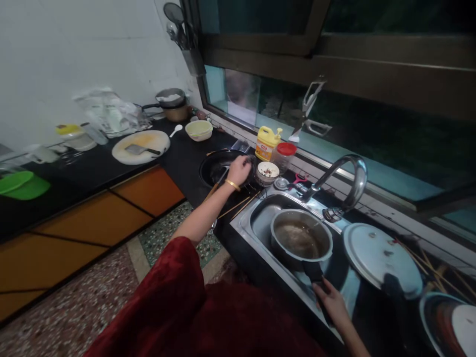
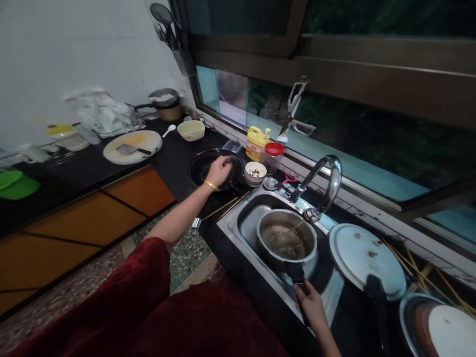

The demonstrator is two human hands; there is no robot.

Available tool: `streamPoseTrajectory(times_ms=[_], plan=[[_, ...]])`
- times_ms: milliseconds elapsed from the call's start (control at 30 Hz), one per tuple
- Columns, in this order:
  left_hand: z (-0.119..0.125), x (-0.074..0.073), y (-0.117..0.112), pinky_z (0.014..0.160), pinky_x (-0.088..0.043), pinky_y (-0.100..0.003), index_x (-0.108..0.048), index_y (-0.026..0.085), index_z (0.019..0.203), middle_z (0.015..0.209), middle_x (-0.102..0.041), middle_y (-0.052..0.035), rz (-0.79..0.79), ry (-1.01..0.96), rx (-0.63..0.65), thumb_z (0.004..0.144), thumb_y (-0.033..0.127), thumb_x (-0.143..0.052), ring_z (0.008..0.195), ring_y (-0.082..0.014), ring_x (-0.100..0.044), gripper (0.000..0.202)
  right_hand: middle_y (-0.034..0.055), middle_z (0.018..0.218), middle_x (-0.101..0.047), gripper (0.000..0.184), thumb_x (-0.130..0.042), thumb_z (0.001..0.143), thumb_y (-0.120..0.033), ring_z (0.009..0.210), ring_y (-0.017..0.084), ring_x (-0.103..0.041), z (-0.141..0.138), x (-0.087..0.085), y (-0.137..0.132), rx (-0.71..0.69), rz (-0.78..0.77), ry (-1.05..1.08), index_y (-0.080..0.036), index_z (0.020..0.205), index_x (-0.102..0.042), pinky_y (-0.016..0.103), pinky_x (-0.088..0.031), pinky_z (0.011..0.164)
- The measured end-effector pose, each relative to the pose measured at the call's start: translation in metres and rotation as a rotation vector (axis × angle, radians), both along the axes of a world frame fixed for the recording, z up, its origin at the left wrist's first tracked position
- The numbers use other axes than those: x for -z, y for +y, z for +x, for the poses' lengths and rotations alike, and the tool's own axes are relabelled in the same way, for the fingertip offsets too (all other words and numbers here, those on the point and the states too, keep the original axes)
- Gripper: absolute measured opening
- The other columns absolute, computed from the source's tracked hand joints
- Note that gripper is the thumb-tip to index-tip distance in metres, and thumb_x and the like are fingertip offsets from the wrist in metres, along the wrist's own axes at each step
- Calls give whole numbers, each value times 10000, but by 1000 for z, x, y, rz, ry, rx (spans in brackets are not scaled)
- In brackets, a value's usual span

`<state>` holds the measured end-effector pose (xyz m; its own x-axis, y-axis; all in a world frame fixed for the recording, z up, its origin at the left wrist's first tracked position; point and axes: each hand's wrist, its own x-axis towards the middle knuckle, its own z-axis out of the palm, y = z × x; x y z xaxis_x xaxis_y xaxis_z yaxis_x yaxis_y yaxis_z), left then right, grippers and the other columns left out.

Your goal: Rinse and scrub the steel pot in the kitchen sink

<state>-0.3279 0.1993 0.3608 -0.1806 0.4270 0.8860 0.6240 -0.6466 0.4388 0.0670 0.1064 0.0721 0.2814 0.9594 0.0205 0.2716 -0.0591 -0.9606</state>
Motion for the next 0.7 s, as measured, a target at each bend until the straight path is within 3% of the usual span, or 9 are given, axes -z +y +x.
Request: streamPoseTrajectory(times_ms=[100, 200, 267, 333, 433, 500, 567, 633, 700], plan=[[-47, -23, -15, 667, -498, -258, -652, 115, 857, 699, -615, -16, 47, -411, 214, 774, 175, -551, 652, -137, -584, 144, -8, 540, -593, 794, -593, 588, -576, 551, 251, -620, 16, 21, 10, 27, 7, -212, -149, 1256, -540, 357, -493, 551], [-91, -35, -40, 549, -475, -211, -607, 123, 793, 587, -555, 24, 97, -684, 371, 741, 192, -588, 524, -97, -539, 88, 92, 701, -681, 590, -519, 626, -567, 769, 352, -681, 29, 31, 7, 111, 20, -573, -204, 1071, -653, 467, -519, 713], [-119, -37, -60, 536, -472, -197, -585, 128, 767, 579, -554, 28, 160, -753, 410, 717, 195, -624, 512, -87, -538, 92, 163, 871, -706, 578, -482, 654, -573, 894, 398, -666, 20, 17, -3, 184, 122, -746, -190, 1043, -672, 523, -499, 809], [-147, -37, -79, 546, -480, -199, -578, 131, 764, 596, -565, 25, 220, -786, 433, 705, 199, -648, 527, -88, -553, 114, 188, 1036, -692, 607, -478, 682, -599, 980, 398, -646, -15, -16, -16, 200, 279, -737, -180, 1077, -669, 522, -490, 868], [-190, -32, -99, 577, -495, -207, -574, 136, 784, 624, -578, 20, 273, -846, 507, 699, 220, -670, 565, -97, -580, 153, 124, 1064, -706, 602, -542, 695, -618, 999, 308, -655, -124, -90, -30, -13, 378, -409, -217, 1132, -650, 423, -521, 874], [-217, -22, -104, 580, -496, -206, -571, 140, 809, 655, -598, 14, 274, -891, 583, 690, 243, -682, 575, -97, -589, 193, 121, 1128, -688, 603, -618, 693, -581, 1068, 272, -628, -227, -140, -29, -325, 447, -245, -203, 1162, -633, 391, -490, 936], [-246, -3, -103, 559, -488, -205, -576, 141, 842, 701, -622, 5, 259, -936, 645, 679, 266, -689, 563, -93, -586, 235, 116, 1233, -637, 659, -705, 640, -545, 1090, 243, -612, -338, -179, -18, -577, 493, -50, -214, 1198, -592, 372, -489, 927], [-277, 27, -97, 545, -481, -208, -590, 142, 881, 744, -638, 0, 238, -989, 667, 674, 286, -690, 563, -92, -587, 271, 87, 1341, -562, 652, -755, 614, -511, 1106, 211, -596, -446, -201, 0, -734, 482, 171, -253, 1182, -566, 325, -509, 849], [-314, 62, -88, 559, -482, -211, -607, 140, 900, 757, -645, 0, 197, -1057, 644, 677, 292, -692, 580, -94, -593, 283, 67, 1327, -567, 510, -703, 673, -540, 1069, 189, -605, -540, -208, 22, -815, 401, 392, -262, 1082, -573, 287, -512, 743]])
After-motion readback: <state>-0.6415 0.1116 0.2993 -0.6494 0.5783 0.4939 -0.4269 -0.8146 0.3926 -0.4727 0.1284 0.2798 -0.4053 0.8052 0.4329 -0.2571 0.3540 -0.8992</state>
